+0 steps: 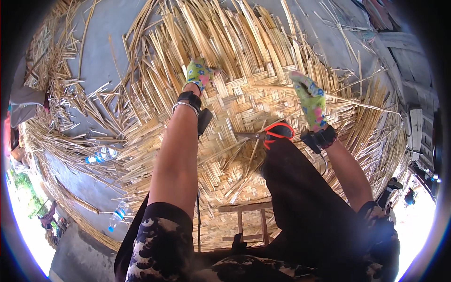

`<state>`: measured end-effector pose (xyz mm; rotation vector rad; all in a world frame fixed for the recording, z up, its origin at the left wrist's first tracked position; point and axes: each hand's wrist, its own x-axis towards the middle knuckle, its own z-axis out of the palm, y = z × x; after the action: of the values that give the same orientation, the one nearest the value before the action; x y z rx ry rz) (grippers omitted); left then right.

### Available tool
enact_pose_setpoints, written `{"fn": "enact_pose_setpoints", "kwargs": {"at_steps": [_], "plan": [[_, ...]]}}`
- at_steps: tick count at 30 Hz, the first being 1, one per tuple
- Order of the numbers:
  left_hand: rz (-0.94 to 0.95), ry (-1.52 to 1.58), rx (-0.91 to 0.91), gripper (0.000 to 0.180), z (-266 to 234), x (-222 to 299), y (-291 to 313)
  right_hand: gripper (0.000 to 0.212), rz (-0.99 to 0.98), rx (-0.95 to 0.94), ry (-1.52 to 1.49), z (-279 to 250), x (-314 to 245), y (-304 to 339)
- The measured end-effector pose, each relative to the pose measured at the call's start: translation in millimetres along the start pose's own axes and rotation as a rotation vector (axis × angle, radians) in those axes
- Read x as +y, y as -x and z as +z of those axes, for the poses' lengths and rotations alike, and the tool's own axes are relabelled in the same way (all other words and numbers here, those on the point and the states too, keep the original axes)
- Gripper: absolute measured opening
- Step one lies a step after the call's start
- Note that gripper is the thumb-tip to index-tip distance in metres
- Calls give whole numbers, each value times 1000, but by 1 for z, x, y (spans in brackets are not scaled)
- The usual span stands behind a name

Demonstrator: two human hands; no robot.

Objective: Weaving bamboo strips into a large mat using hands and scissors for trimming.

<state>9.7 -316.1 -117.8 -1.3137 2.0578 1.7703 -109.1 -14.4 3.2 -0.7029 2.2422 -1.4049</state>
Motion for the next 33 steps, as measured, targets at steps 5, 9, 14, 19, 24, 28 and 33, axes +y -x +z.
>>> {"fn": "enact_pose_setpoints", "kwargs": {"at_steps": [5, 9, 14, 19, 24, 28, 33], "plan": [[14, -353, -2, 64, 0, 4, 7, 43, -212, -153, 804, -39, 54, 17], [175, -256, 309, 62, 11, 12, 42, 43, 111, -355, 996, -68, 98, 7], [311, -15, 499, 38, 46, 34, 127, 36, -390, -135, 638, -38, 77, 3], [20, 743, 69, 30, 104, 48, 202, 36, -573, -394, 886, 15, 12, 28], [-38, 1017, 255, 19, 78, 28, 193, 33, -188, -438, 231, -4, 38, 34], [-108, 1079, 402, 14, 41, 1, 186, 27, -234, -404, 212, -26, 68, 40], [-50, 1130, 373, 20, 69, -12, 189, 24, -386, -186, 697, -10, 33, 78]]}}
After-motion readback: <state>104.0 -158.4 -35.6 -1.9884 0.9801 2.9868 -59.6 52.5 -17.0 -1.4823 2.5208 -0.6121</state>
